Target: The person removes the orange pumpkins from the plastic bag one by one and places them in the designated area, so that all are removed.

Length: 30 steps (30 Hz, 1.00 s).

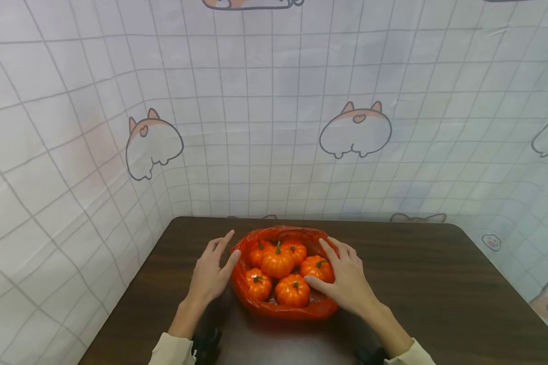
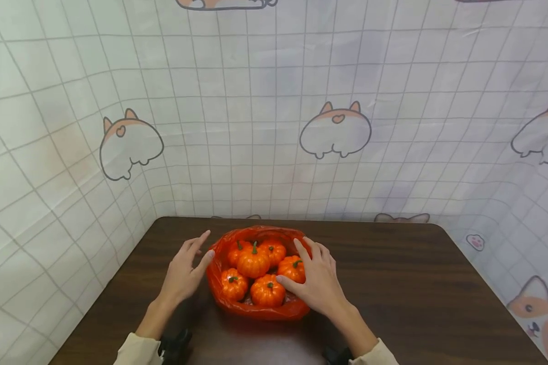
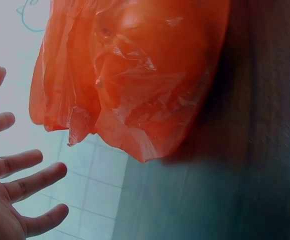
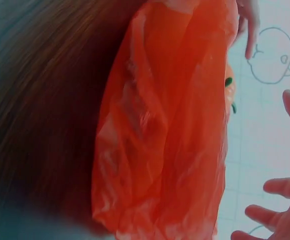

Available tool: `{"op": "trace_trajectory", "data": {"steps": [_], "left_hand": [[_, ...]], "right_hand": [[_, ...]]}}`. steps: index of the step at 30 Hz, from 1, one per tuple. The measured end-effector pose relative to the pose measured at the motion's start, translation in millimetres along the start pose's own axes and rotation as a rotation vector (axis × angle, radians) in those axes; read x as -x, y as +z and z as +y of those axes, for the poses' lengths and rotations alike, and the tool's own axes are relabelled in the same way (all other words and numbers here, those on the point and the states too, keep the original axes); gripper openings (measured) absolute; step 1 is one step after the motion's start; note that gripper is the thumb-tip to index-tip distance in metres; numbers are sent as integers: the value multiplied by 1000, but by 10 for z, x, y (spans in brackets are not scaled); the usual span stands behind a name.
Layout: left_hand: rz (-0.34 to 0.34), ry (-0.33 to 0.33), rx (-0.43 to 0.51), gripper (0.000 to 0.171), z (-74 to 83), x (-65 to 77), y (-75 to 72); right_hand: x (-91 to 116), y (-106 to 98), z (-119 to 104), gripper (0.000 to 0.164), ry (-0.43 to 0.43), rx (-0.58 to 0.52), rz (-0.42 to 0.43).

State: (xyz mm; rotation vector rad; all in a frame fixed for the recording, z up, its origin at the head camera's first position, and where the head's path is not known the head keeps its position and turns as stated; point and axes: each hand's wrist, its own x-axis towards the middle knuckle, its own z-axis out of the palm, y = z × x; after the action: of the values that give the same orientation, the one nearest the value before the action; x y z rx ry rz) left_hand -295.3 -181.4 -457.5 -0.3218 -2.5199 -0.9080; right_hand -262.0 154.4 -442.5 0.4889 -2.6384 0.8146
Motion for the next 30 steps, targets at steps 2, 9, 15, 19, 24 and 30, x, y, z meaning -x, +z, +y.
{"op": "trace_trajectory", "data": {"steps": [2,9,15,19,24,30], "left_hand": [[7,-21,38,55,-15,-40,7],[29,-83,168,45,-112,-147,82],[35,-102,258,37,-184,-182,148],[19,-138,318,36,-210,-222,191],[-17,-182,391,35,-229,-271,205],[-60,-208,443,33,-262,-290,230]], "right_hand": [[-38,27,-34,91,-10,-23,5],[-133,143,-128,88,-34,-111,-27],[-189,229,-195,86,-18,-175,-89],[-231,282,-215,86,4,-211,-126],[-281,347,-223,85,15,-251,-132],[-319,412,-236,82,31,-309,-149]]}}
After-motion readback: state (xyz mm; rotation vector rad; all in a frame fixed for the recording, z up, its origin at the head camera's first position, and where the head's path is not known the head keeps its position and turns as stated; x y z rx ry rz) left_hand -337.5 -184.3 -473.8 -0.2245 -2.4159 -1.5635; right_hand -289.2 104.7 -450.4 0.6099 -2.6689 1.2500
